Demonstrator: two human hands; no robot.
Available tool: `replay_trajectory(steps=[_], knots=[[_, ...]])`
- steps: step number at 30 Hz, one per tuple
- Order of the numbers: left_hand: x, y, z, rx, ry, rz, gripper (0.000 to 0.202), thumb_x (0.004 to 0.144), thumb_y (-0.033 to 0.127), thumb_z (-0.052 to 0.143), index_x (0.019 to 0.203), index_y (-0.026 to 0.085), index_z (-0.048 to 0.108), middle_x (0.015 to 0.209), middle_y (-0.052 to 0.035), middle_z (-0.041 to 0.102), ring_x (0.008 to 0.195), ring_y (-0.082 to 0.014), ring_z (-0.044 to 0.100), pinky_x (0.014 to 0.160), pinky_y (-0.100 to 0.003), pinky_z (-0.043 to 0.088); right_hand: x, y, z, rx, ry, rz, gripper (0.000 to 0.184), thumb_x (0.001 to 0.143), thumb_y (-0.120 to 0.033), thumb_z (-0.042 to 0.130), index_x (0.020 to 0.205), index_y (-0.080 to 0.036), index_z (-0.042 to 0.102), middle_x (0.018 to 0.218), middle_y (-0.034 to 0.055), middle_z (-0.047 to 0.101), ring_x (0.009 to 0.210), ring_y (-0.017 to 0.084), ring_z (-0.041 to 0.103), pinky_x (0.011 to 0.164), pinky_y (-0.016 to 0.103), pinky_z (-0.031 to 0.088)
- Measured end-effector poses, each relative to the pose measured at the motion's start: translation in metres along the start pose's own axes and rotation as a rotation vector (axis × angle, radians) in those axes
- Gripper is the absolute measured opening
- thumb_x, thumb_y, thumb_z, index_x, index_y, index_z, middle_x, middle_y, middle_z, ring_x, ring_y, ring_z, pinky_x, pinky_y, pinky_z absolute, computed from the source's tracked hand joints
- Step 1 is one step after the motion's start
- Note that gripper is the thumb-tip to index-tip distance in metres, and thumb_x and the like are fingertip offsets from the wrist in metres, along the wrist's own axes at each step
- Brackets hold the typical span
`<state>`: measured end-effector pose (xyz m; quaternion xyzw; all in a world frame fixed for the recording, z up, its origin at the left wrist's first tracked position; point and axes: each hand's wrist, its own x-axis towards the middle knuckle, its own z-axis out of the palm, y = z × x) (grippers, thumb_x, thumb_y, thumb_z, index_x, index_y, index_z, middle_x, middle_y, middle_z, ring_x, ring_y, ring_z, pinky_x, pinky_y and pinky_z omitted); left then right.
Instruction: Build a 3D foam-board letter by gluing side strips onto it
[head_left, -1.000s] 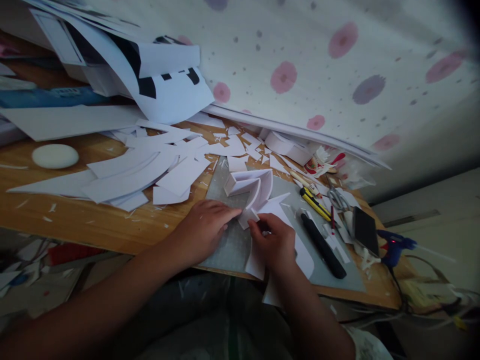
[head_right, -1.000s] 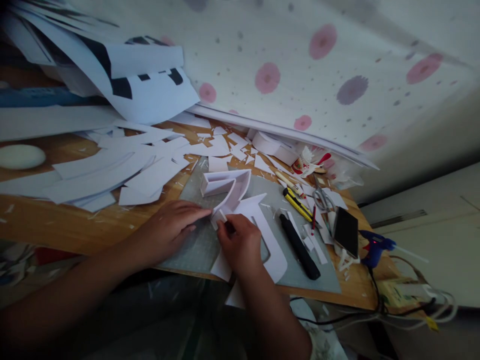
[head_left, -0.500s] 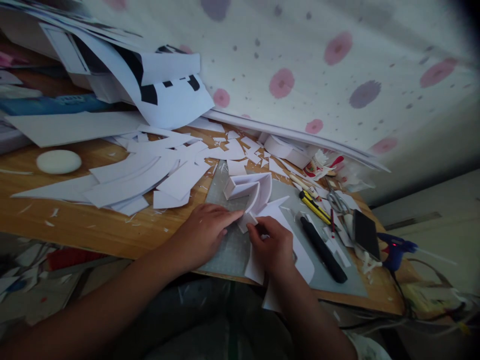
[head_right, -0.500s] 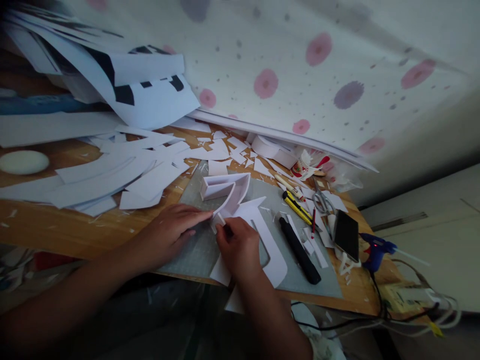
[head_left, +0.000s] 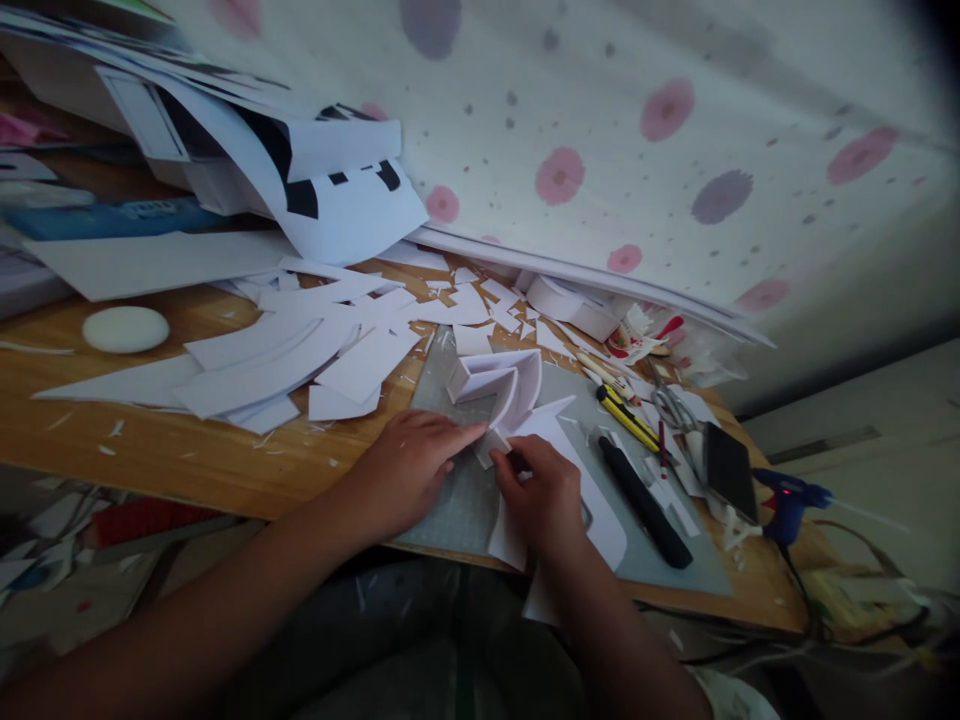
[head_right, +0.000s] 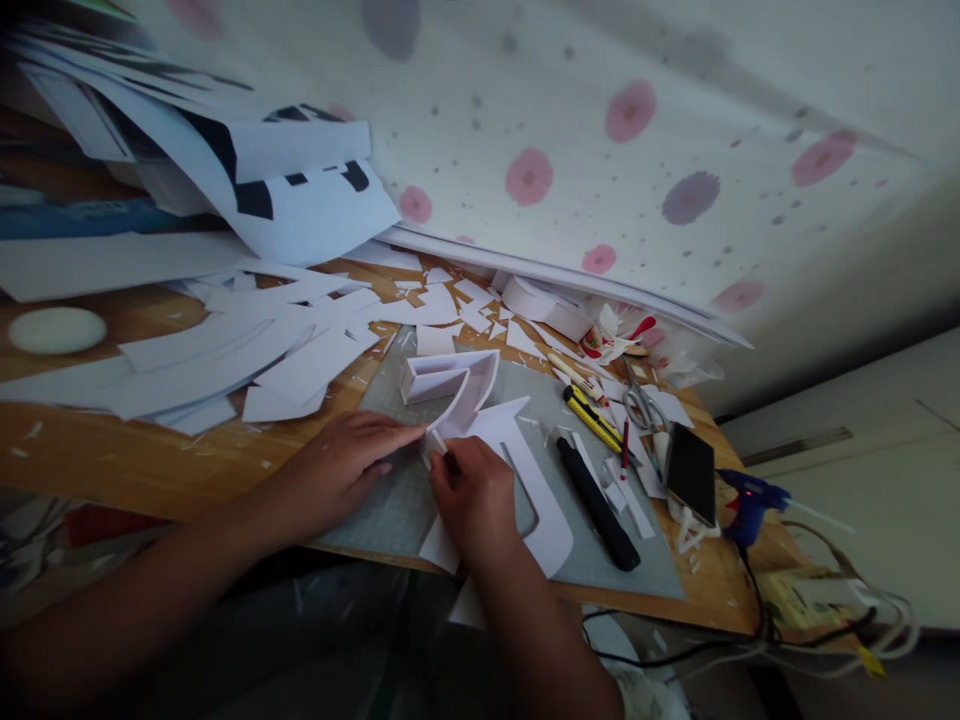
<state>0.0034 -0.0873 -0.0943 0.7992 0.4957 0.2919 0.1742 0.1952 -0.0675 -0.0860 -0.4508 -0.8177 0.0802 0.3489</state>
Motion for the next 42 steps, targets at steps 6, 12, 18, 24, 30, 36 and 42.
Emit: replay_trajectory(steps=[6, 12, 18, 24, 30, 36, 42], knots=[[0.0011, 0.0013, -0.001, 0.026, 0.0, 0.027, 0.05, 0.085, 0.01, 0.045, 0.132, 0.026, 0.05, 0.115, -0.0073, 0.065, 0.107, -0.0251, 0.056, 0.095, -0.046, 0.043, 0.0004, -0.0012, -0.0006, -0.021, -0.021, 0.021, 0.011, 0.082, -0.02, 0.056, 0.073, -0.019, 0.062, 0.063, -0.0007, 0.059, 0.059, 0.013, 0.056, 0.058, 0.023, 0.041], [0.001, 0.0, -0.0004, 0.022, 0.01, 0.035, 0.052, 0.083, 0.008, 0.045, 0.132, 0.026, 0.051, 0.115, -0.0072, 0.065, 0.107, -0.0249, 0.056, 0.095, -0.046, 0.043, 0.0008, -0.0011, -0.0004, -0.017, -0.018, 0.028, 0.011, 0.082, -0.021, 0.056, 0.073, -0.02, 0.062, 0.063, -0.0012, 0.059, 0.058, 0.013, 0.056, 0.058, 0.023, 0.041], [0.0011, 0.0003, -0.0002, 0.042, -0.013, 0.041, 0.055, 0.082, 0.007, 0.044, 0.133, 0.026, 0.049, 0.113, -0.0074, 0.065, 0.107, -0.0251, 0.056, 0.095, -0.046, 0.042, 0.0021, -0.0024, -0.0002, -0.013, -0.01, 0.018, 0.012, 0.081, -0.02, 0.054, 0.071, -0.019, 0.06, 0.061, -0.0016, 0.057, 0.057, 0.012, 0.054, 0.056, 0.022, 0.039], [-0.0002, -0.0014, 0.0009, 0.023, 0.027, 0.048, 0.054, 0.082, 0.008, 0.046, 0.132, 0.028, 0.05, 0.112, -0.007, 0.065, 0.105, -0.0242, 0.057, 0.094, -0.045, 0.043, 0.0012, -0.004, 0.0015, -0.044, 0.026, 0.047, 0.015, 0.081, -0.022, 0.053, 0.066, -0.02, 0.057, 0.06, -0.0014, 0.056, 0.056, 0.012, 0.053, 0.056, 0.023, 0.039], [0.0007, -0.0007, 0.0008, 0.015, 0.009, 0.037, 0.053, 0.082, 0.008, 0.045, 0.132, 0.026, 0.05, 0.114, -0.0073, 0.065, 0.106, -0.0249, 0.056, 0.095, -0.046, 0.043, 0.001, -0.0036, 0.0018, -0.069, 0.021, 0.034, 0.016, 0.081, -0.021, 0.054, 0.065, -0.02, 0.055, 0.059, -0.0016, 0.055, 0.056, 0.012, 0.053, 0.055, 0.023, 0.038], [0.0011, 0.0019, -0.0013, 0.036, -0.004, 0.047, 0.056, 0.08, 0.006, 0.046, 0.132, 0.025, 0.049, 0.114, -0.0069, 0.065, 0.106, -0.0242, 0.057, 0.094, -0.046, 0.043, 0.0016, -0.0033, 0.0016, -0.081, 0.002, 0.034, 0.017, 0.082, -0.022, 0.053, 0.064, -0.02, 0.054, 0.059, -0.0021, 0.054, 0.056, 0.012, 0.052, 0.055, 0.023, 0.037], [0.0007, 0.0026, -0.0021, 0.023, -0.001, 0.064, 0.06, 0.075, 0.002, 0.043, 0.132, 0.022, 0.05, 0.113, -0.0084, 0.065, 0.106, -0.0248, 0.058, 0.095, -0.046, 0.043, 0.0018, -0.0033, 0.0019, -0.068, -0.002, 0.037, 0.017, 0.081, -0.021, 0.053, 0.064, -0.02, 0.052, 0.06, -0.0023, 0.053, 0.055, 0.012, 0.051, 0.054, 0.023, 0.037]])
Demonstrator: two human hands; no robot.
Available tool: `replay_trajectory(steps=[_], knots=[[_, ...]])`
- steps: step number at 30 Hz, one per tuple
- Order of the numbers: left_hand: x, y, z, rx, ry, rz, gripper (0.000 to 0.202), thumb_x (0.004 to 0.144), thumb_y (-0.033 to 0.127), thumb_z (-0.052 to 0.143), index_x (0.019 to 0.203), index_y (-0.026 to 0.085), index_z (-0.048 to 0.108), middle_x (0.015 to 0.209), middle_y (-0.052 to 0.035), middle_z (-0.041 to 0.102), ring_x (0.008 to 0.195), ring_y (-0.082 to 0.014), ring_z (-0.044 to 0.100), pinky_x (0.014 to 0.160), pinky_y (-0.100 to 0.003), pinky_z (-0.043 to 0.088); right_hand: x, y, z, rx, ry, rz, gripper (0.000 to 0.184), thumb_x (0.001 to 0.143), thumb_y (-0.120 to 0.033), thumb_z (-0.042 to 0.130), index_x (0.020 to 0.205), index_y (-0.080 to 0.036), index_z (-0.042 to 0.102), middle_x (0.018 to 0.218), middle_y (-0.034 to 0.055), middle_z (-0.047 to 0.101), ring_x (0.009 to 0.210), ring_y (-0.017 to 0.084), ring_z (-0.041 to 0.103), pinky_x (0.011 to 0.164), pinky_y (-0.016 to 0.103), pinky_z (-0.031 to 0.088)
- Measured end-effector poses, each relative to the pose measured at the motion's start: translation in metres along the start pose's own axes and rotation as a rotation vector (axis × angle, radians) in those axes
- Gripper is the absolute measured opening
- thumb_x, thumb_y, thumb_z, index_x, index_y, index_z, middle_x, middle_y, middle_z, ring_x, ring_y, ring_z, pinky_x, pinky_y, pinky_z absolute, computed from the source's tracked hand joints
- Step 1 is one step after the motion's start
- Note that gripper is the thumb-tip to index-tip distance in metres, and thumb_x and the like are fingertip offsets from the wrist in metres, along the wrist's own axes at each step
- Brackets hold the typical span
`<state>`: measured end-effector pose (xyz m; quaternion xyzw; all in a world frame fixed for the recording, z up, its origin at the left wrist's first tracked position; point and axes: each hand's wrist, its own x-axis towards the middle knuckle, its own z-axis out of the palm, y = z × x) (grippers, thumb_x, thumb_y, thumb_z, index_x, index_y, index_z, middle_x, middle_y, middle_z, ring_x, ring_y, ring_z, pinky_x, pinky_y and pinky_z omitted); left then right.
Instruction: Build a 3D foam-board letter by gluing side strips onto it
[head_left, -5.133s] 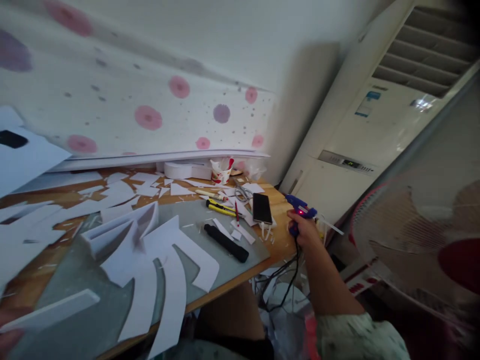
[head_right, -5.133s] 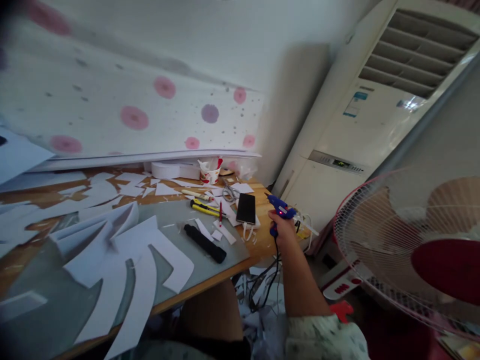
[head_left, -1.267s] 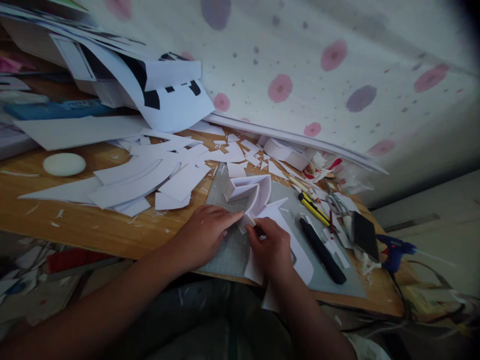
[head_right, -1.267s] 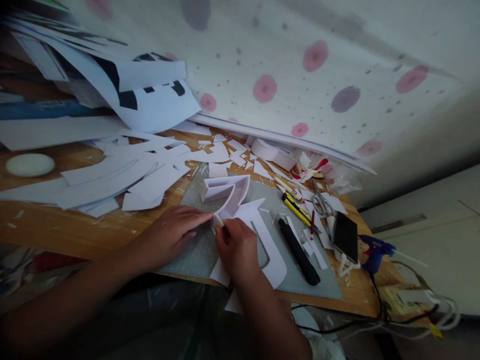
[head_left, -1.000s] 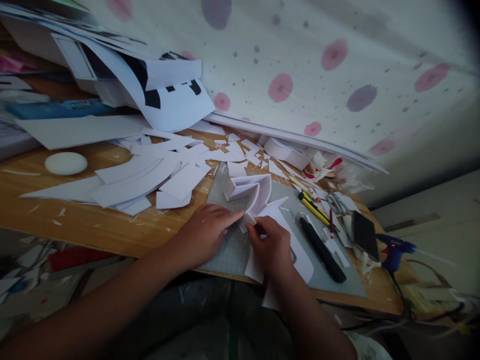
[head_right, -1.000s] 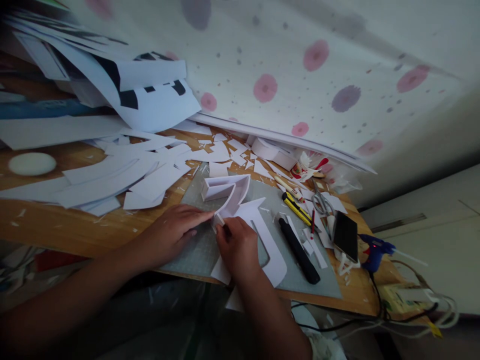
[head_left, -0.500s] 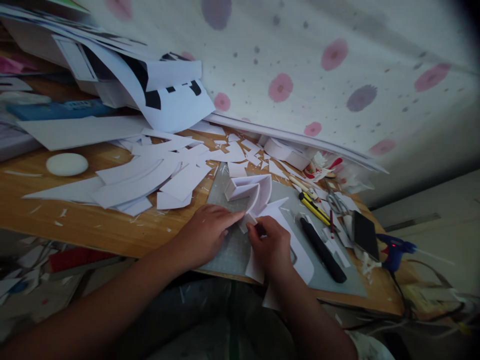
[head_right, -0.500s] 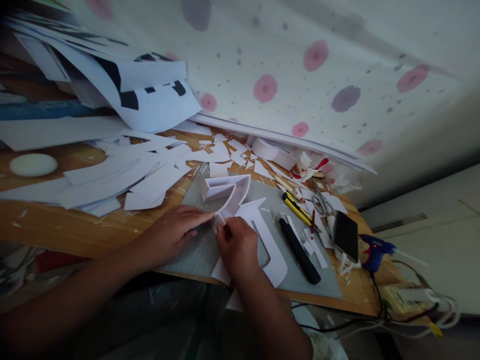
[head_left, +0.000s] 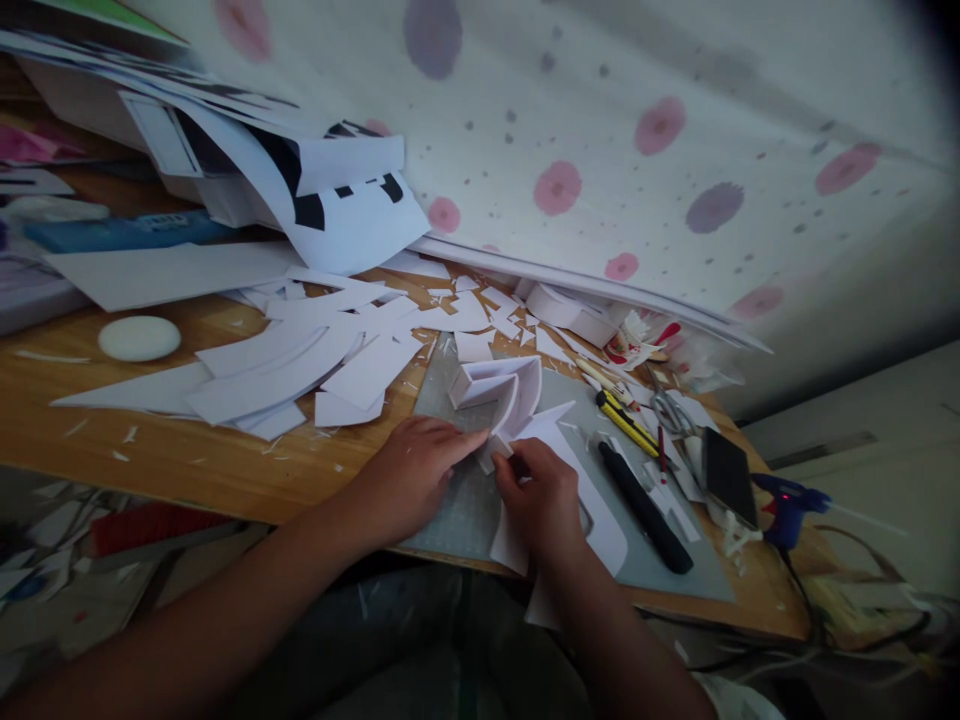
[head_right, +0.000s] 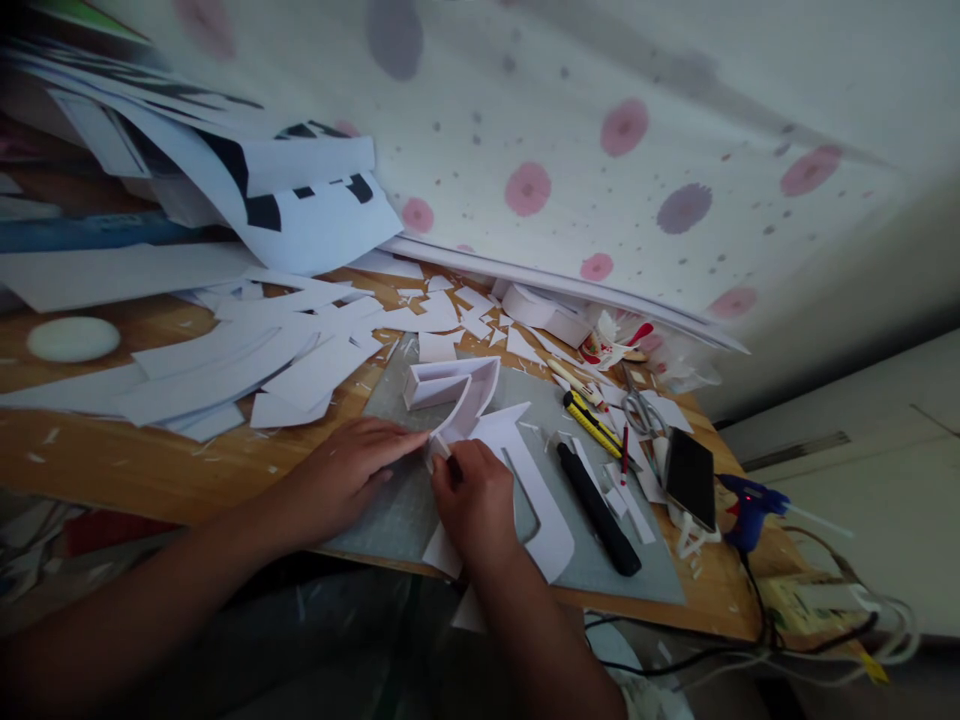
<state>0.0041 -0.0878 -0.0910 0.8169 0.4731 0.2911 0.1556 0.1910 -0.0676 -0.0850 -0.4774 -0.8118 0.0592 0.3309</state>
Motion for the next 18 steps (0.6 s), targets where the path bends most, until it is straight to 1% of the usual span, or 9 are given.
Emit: replay_trajectory(steps=[4, 11, 18], knots=[[-0.0001, -0.0004, 0.0, -0.003, 0.011, 0.017, 0.06, 0.075, 0.003, 0.042, 0.131, 0.022, 0.05, 0.114, -0.008, 0.065, 0.107, -0.0246, 0.057, 0.095, -0.046, 0.043, 0.0006, -0.0012, -0.0008, 0.01, 0.006, -0.013, 0.017, 0.081, -0.021, 0.052, 0.064, -0.02, 0.052, 0.059, -0.0023, 0.053, 0.055, 0.012, 0.051, 0.054, 0.023, 0.037], [-0.0002, -0.0014, 0.0015, -0.002, 0.035, 0.03, 0.058, 0.076, 0.004, 0.042, 0.129, 0.023, 0.052, 0.113, -0.0067, 0.066, 0.106, -0.0232, 0.058, 0.094, -0.044, 0.044, 0.0014, -0.0021, -0.002, -0.002, -0.004, -0.042, 0.016, 0.081, -0.02, 0.051, 0.065, -0.02, 0.053, 0.059, -0.0024, 0.053, 0.056, 0.012, 0.051, 0.055, 0.023, 0.037], [0.001, -0.0014, 0.0021, -0.004, 0.025, 0.034, 0.064, 0.071, 0.0, 0.041, 0.131, 0.022, 0.05, 0.115, -0.0071, 0.065, 0.107, -0.0233, 0.058, 0.095, -0.045, 0.044, 0.0012, -0.0011, -0.0026, 0.006, -0.033, -0.039, 0.015, 0.082, -0.019, 0.051, 0.068, -0.019, 0.056, 0.062, -0.0011, 0.055, 0.058, 0.013, 0.052, 0.056, 0.024, 0.038]])
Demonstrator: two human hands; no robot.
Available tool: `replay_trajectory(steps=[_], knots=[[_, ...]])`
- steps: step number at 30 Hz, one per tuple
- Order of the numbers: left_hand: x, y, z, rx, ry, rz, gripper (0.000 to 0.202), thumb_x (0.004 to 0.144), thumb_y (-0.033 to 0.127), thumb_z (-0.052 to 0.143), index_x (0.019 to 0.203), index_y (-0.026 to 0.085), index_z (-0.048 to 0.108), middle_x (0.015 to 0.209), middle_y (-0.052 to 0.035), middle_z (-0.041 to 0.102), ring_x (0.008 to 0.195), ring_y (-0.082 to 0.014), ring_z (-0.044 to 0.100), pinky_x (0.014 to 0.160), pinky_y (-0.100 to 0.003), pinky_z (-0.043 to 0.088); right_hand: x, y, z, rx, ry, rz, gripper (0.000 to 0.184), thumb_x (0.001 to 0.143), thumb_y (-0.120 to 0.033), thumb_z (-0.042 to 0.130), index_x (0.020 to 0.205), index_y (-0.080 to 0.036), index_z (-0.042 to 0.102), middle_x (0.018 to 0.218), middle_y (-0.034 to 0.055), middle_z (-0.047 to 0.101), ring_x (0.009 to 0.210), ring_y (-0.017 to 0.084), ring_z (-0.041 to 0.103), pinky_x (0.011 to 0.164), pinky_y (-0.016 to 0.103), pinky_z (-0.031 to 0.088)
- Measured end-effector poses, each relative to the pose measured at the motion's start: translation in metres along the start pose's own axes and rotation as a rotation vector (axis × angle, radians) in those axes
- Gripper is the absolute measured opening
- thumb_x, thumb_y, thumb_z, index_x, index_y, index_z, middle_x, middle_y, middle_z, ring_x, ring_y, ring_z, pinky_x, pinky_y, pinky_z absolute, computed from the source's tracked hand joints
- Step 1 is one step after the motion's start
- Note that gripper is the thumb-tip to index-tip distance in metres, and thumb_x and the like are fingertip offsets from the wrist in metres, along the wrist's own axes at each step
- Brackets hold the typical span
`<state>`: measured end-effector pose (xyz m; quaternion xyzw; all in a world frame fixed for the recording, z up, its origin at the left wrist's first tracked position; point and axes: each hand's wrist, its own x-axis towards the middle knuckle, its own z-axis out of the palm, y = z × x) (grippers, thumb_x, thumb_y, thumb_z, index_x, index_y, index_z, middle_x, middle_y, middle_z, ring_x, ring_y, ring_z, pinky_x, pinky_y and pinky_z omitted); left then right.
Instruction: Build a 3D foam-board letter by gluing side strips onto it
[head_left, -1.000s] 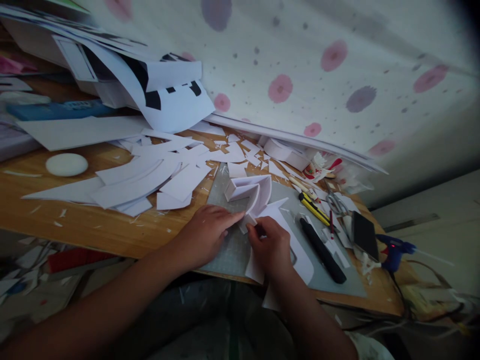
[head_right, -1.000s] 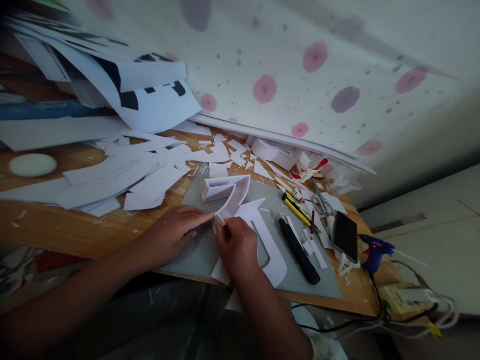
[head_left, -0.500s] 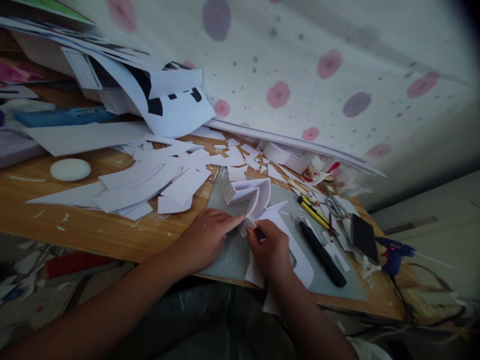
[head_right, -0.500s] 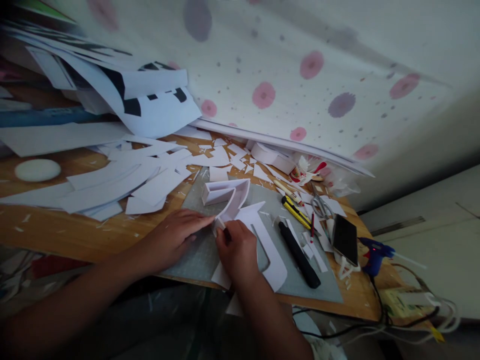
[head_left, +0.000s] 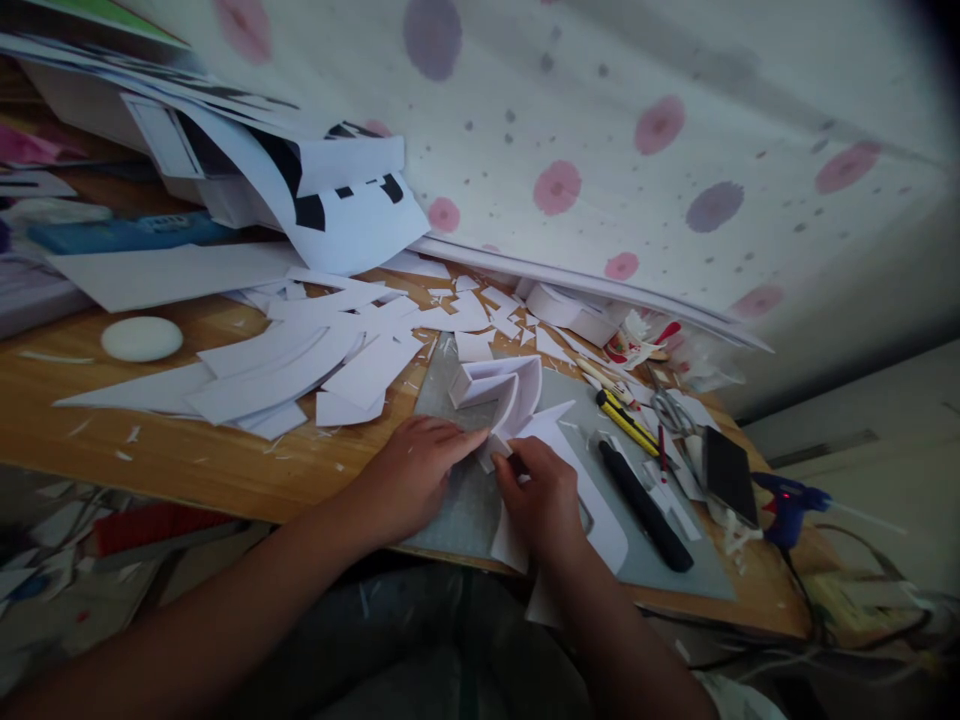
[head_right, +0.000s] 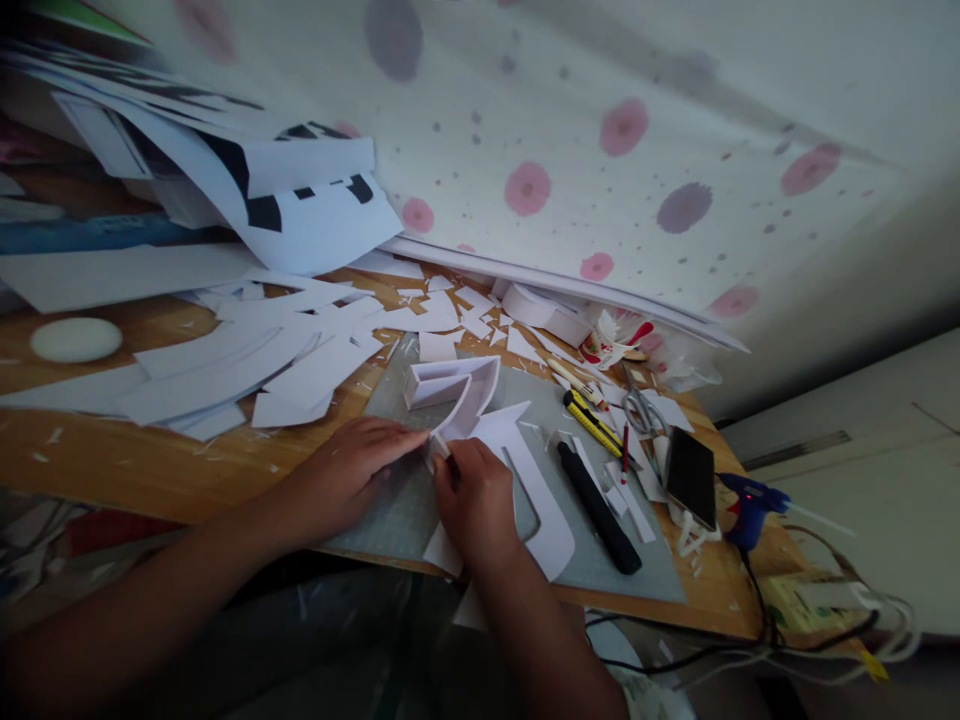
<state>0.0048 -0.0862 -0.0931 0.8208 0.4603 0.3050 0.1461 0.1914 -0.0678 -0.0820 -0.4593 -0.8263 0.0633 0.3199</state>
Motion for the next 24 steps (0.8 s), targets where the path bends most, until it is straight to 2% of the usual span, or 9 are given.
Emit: replay_trajectory(steps=[5, 14, 19, 24], knots=[[-0.0004, -0.0009, 0.0005, 0.007, 0.0, 0.004, 0.059, 0.075, 0.003, 0.041, 0.131, 0.022, 0.05, 0.114, -0.0076, 0.065, 0.107, -0.0238, 0.058, 0.095, -0.045, 0.044, -0.0005, -0.0003, -0.0003, 0.02, -0.001, 0.014, 0.013, 0.083, -0.02, 0.053, 0.07, -0.02, 0.058, 0.063, -0.0013, 0.056, 0.059, 0.013, 0.053, 0.057, 0.023, 0.038], [-0.0006, 0.0002, -0.0008, -0.009, -0.008, -0.006, 0.061, 0.073, 0.001, 0.041, 0.131, 0.021, 0.049, 0.114, -0.0072, 0.065, 0.107, -0.0229, 0.057, 0.095, -0.044, 0.044, 0.0008, -0.0006, 0.001, -0.007, 0.026, -0.014, 0.016, 0.081, -0.017, 0.052, 0.065, -0.019, 0.054, 0.061, -0.0019, 0.053, 0.056, 0.012, 0.05, 0.056, 0.022, 0.035], [-0.0003, 0.0013, -0.0004, -0.043, -0.015, -0.031, 0.06, 0.075, 0.002, 0.042, 0.131, 0.023, 0.05, 0.115, -0.0064, 0.066, 0.108, -0.0247, 0.057, 0.098, -0.047, 0.041, -0.0006, 0.0009, 0.003, -0.023, 0.047, -0.017, 0.016, 0.08, -0.018, 0.053, 0.065, -0.019, 0.052, 0.061, -0.0015, 0.053, 0.056, 0.012, 0.05, 0.056, 0.022, 0.034], [0.0008, 0.002, -0.0005, -0.055, -0.024, -0.043, 0.056, 0.077, 0.004, 0.041, 0.13, 0.021, 0.052, 0.113, -0.0085, 0.066, 0.107, -0.0262, 0.057, 0.097, -0.048, 0.041, -0.0021, -0.0007, 0.0042, -0.06, 0.061, -0.013, 0.016, 0.08, -0.018, 0.053, 0.063, -0.018, 0.052, 0.059, -0.001, 0.053, 0.055, 0.012, 0.05, 0.055, 0.023, 0.033]])
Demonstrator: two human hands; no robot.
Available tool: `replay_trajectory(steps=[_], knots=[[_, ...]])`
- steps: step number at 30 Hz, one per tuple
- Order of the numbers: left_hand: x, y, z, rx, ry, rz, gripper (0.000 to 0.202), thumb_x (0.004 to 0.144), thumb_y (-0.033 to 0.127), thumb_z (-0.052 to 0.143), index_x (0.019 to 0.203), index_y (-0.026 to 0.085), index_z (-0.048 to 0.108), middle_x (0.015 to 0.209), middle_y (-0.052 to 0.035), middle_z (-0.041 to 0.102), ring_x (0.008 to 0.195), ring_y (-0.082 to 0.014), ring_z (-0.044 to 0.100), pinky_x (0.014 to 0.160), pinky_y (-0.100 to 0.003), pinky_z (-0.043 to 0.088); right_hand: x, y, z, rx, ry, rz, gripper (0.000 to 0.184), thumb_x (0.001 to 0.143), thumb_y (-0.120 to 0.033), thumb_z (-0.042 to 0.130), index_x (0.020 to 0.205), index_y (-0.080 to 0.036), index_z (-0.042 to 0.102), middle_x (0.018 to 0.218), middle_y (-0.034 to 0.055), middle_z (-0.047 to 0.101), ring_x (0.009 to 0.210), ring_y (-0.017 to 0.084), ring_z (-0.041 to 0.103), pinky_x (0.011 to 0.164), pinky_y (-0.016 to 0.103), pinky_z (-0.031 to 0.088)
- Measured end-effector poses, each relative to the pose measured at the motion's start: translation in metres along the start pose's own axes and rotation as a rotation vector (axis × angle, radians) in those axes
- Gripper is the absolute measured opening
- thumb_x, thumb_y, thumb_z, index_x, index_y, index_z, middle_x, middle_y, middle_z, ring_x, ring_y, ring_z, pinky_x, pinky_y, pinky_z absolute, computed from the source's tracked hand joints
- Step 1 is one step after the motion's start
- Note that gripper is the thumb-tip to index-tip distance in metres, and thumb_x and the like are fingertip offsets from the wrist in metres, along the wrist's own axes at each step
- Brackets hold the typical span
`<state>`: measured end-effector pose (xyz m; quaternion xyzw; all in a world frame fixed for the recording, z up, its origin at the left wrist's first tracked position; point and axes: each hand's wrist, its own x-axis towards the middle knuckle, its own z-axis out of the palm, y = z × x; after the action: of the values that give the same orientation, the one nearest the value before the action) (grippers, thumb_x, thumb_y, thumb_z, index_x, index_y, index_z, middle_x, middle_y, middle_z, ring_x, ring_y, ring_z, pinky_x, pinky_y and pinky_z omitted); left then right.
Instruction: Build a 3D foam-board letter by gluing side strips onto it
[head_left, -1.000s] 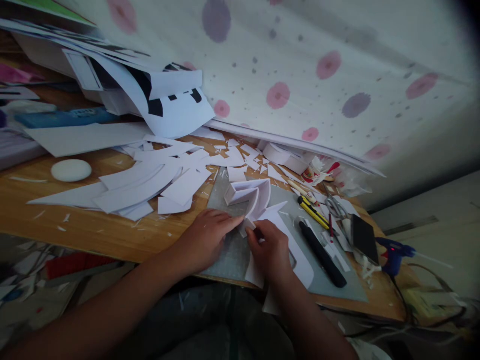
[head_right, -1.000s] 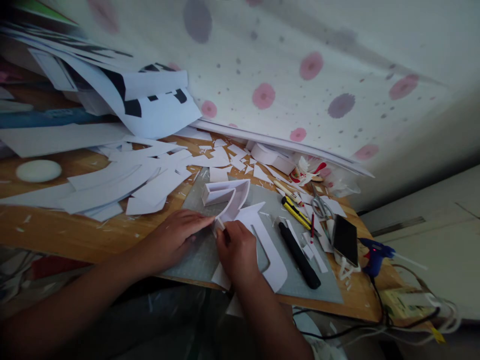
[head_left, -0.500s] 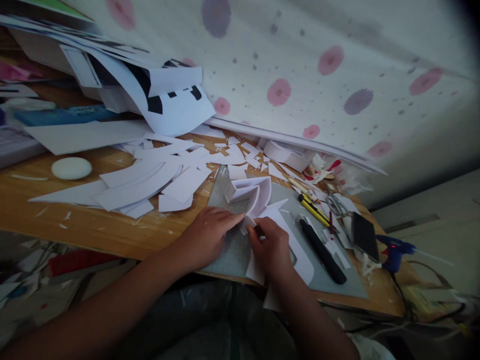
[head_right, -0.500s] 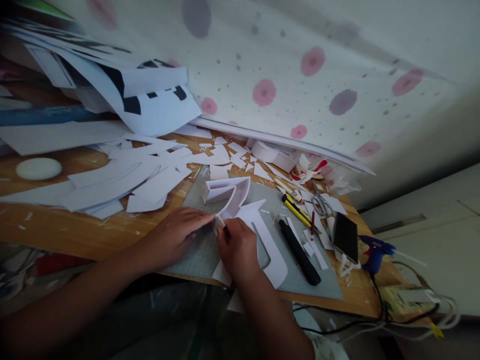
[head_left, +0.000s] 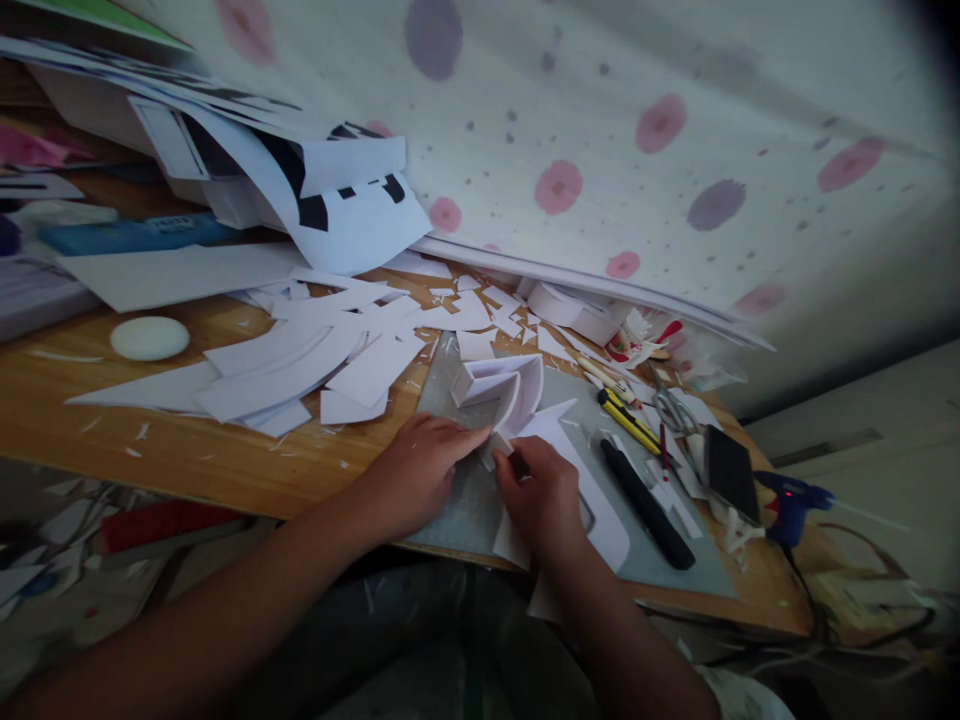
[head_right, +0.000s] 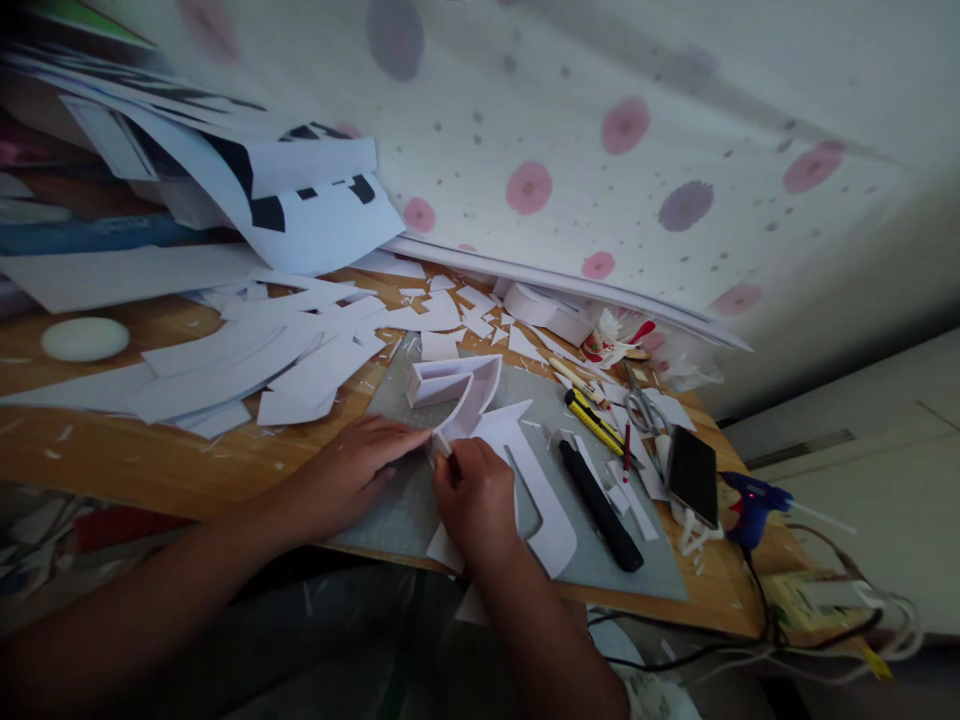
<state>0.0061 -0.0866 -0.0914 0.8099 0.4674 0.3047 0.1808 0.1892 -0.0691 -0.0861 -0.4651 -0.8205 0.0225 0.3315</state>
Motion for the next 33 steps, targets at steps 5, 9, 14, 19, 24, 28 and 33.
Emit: replay_trajectory(steps=[5, 9, 14, 19, 24, 28, 33], knots=[[-0.0005, -0.0004, -0.0004, -0.015, 0.001, -0.005, 0.057, 0.077, 0.005, 0.042, 0.13, 0.023, 0.051, 0.115, -0.007, 0.065, 0.108, -0.0249, 0.057, 0.098, -0.047, 0.041, -0.0001, -0.0015, 0.0012, -0.032, 0.021, -0.004, 0.017, 0.079, -0.018, 0.053, 0.062, -0.019, 0.051, 0.059, -0.0007, 0.054, 0.054, 0.012, 0.049, 0.055, 0.023, 0.032], [-0.0005, -0.0008, 0.0001, -0.017, -0.018, -0.014, 0.059, 0.075, 0.004, 0.041, 0.13, 0.023, 0.05, 0.117, -0.0062, 0.065, 0.109, -0.0243, 0.056, 0.099, -0.047, 0.039, 0.0002, -0.0016, 0.0015, -0.025, 0.025, -0.006, 0.018, 0.08, -0.017, 0.052, 0.062, -0.019, 0.051, 0.059, -0.0006, 0.054, 0.055, 0.012, 0.05, 0.055, 0.023, 0.032], [-0.0006, -0.0014, 0.0008, -0.021, 0.0, -0.019, 0.058, 0.075, 0.005, 0.041, 0.129, 0.024, 0.052, 0.117, -0.0055, 0.065, 0.109, -0.0245, 0.057, 0.099, -0.048, 0.039, 0.0004, -0.0019, 0.0015, -0.013, 0.031, -0.015, 0.018, 0.08, -0.017, 0.051, 0.063, -0.02, 0.05, 0.059, -0.0008, 0.053, 0.056, 0.012, 0.05, 0.056, 0.024, 0.034], [-0.0022, -0.0038, 0.0021, -0.011, -0.013, -0.019, 0.059, 0.075, 0.006, 0.042, 0.131, 0.023, 0.05, 0.119, -0.0065, 0.065, 0.11, -0.0255, 0.056, 0.1, -0.049, 0.038, -0.0001, -0.0019, 0.0022, 0.001, 0.024, -0.01, 0.017, 0.081, -0.017, 0.051, 0.064, -0.02, 0.051, 0.06, -0.001, 0.053, 0.057, 0.013, 0.05, 0.056, 0.023, 0.034], [-0.0033, -0.0058, 0.0033, -0.012, 0.007, -0.01, 0.061, 0.074, 0.005, 0.042, 0.131, 0.024, 0.051, 0.121, -0.0057, 0.064, 0.112, -0.0245, 0.055, 0.101, -0.047, 0.038, 0.0007, -0.0023, 0.0017, 0.036, 0.013, -0.026, 0.015, 0.082, -0.016, 0.051, 0.067, -0.02, 0.053, 0.06, -0.0014, 0.053, 0.056, 0.012, 0.05, 0.056, 0.023, 0.035], [-0.003, -0.0049, 0.0022, -0.009, -0.007, -0.006, 0.064, 0.07, 0.002, 0.042, 0.131, 0.02, 0.051, 0.119, -0.0079, 0.064, 0.111, -0.0254, 0.055, 0.1, -0.048, 0.039, 0.0006, -0.0018, 0.0014, 0.032, 0.007, -0.031, 0.014, 0.081, -0.015, 0.052, 0.068, -0.02, 0.054, 0.061, -0.0009, 0.054, 0.058, 0.013, 0.051, 0.056, 0.023, 0.035], [-0.0023, -0.0075, 0.0026, -0.007, 0.018, -0.011, 0.066, 0.068, 0.001, 0.042, 0.13, 0.022, 0.052, 0.119, -0.007, 0.064, 0.11, -0.0247, 0.056, 0.1, -0.047, 0.04, -0.001, -0.0004, 0.0046, 0.012, -0.008, -0.023, 0.014, 0.081, -0.016, 0.053, 0.068, -0.019, 0.056, 0.062, -0.0001, 0.055, 0.059, 0.014, 0.053, 0.056, 0.024, 0.036]])
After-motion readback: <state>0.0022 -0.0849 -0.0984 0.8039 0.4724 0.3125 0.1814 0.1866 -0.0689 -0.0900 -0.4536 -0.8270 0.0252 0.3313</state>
